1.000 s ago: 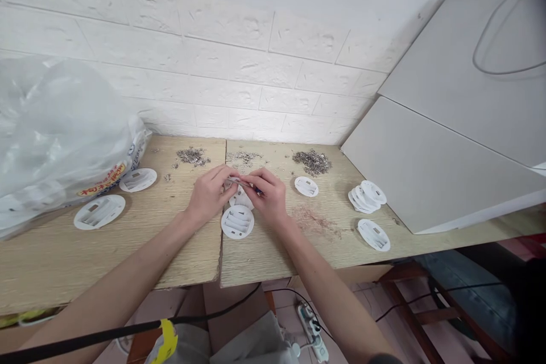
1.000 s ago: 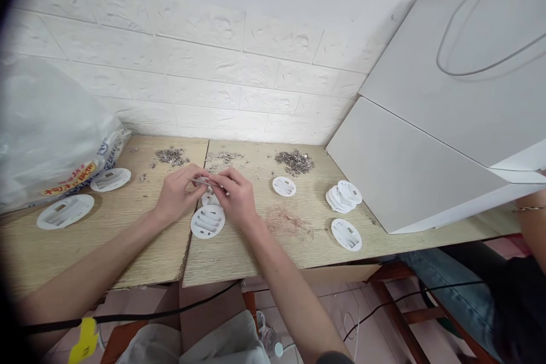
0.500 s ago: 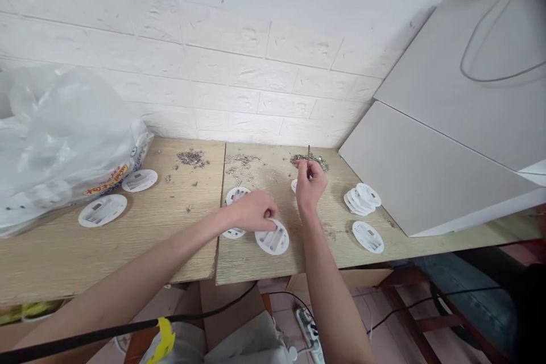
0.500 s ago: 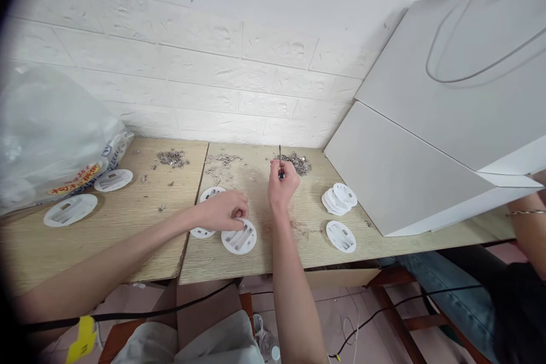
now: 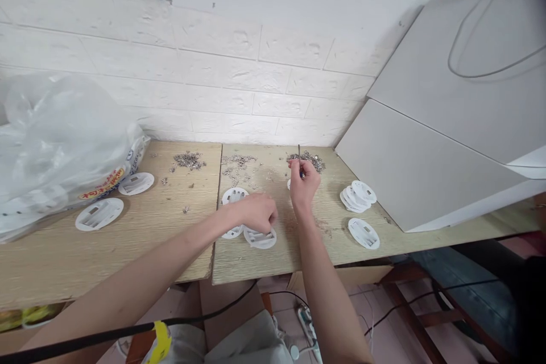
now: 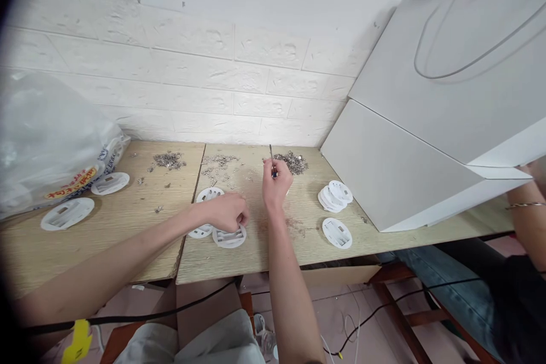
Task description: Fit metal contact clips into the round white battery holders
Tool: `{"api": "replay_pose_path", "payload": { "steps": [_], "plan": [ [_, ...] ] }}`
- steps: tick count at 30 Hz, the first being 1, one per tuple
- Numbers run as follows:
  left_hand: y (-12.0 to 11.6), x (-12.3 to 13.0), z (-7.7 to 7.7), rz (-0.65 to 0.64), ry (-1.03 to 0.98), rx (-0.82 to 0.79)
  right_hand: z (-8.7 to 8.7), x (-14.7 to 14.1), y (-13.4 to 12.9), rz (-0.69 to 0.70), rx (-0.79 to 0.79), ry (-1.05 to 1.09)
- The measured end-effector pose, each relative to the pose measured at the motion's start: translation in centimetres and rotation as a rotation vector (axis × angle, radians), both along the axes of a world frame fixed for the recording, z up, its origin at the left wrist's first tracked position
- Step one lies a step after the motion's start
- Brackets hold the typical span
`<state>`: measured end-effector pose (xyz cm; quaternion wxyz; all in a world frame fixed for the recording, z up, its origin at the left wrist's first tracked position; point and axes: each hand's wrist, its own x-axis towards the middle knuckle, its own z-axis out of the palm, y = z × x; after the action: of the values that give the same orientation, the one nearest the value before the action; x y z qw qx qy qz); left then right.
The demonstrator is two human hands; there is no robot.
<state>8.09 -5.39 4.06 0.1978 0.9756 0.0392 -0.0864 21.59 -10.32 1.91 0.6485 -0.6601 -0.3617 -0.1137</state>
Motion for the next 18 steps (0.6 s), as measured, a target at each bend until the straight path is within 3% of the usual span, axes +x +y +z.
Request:
{"api": "replay_pose_path", "payload": {
  "steps": [8, 12, 16, 18],
  "plan": [
    [-2.3, 0.6, 1.1, 0.057, 0.045, 0.206, 0.0, -0.4, 0.2, 0.033, 0.009, 0.01],
    [-3.4, 0.5, 0.7, 0.085, 0.02, 0.308, -0.1, -0.5, 0.3, 0.045, 0.019, 0.023],
    [-3.3, -0.4, 0.0, 0.048, -0.059, 0.286, -0.1, -0.6, 0.3, 0.069, 0.032, 0.057],
    [-2.5, -0.9, 0.1, -0.007, -0.091, 0.186, 0.0, -0.6, 0.3, 0.069, 0.034, 0.09]
  ]
}}
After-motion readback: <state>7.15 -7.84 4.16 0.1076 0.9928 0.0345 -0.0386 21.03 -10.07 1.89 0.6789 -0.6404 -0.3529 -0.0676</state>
